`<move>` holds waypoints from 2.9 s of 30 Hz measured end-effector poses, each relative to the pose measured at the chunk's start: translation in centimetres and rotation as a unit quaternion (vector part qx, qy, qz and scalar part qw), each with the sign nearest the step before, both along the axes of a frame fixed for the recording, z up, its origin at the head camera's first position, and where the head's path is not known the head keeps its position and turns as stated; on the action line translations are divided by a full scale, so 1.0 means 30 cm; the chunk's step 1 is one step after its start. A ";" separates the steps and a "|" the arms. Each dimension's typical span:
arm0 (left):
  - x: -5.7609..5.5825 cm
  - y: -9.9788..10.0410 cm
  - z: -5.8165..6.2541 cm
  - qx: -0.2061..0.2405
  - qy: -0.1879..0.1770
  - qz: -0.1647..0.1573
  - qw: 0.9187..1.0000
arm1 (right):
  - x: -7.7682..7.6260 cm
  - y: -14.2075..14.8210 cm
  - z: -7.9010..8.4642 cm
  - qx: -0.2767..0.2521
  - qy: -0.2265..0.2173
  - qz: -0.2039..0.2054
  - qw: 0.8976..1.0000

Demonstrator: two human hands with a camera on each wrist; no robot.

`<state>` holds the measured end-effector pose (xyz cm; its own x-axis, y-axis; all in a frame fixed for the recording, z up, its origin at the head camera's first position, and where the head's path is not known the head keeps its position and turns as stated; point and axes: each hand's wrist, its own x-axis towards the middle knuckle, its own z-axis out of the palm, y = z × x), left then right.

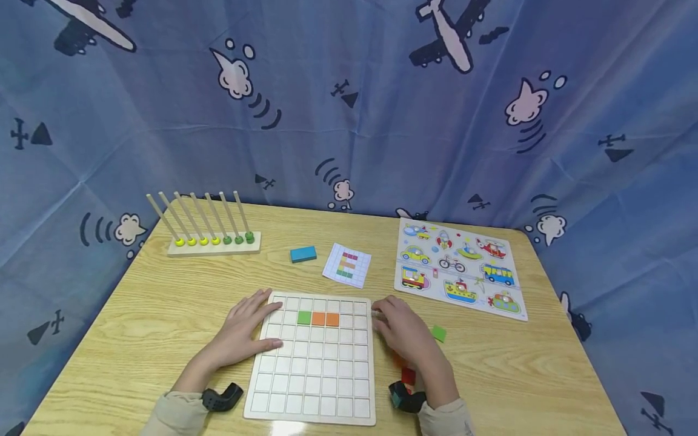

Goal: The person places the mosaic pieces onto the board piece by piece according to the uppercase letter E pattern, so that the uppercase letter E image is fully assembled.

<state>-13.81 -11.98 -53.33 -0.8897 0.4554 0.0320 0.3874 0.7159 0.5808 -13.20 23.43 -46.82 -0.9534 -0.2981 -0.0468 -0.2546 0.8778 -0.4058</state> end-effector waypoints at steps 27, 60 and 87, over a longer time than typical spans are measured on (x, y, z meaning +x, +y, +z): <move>0.000 -0.002 0.002 0.001 -0.005 -0.002 1.000 | 0.103 0.307 -0.044 0.013 -0.026 -0.119 0.992; -0.004 -0.002 -0.003 -0.003 0.002 -0.002 1.000 | 0.026 -0.161 -0.046 -0.088 0.023 0.067 0.994; -0.003 -0.003 -0.001 -0.003 0.002 0.002 1.000 | 0.013 -0.365 -0.072 0.011 0.112 0.194 0.975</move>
<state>-13.90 -12.06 -53.35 -0.8916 0.4517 0.0336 0.3868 0.7209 0.5751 -12.82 12.49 -48.98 -0.7560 -0.6398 0.1382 -0.6491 0.7058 -0.2838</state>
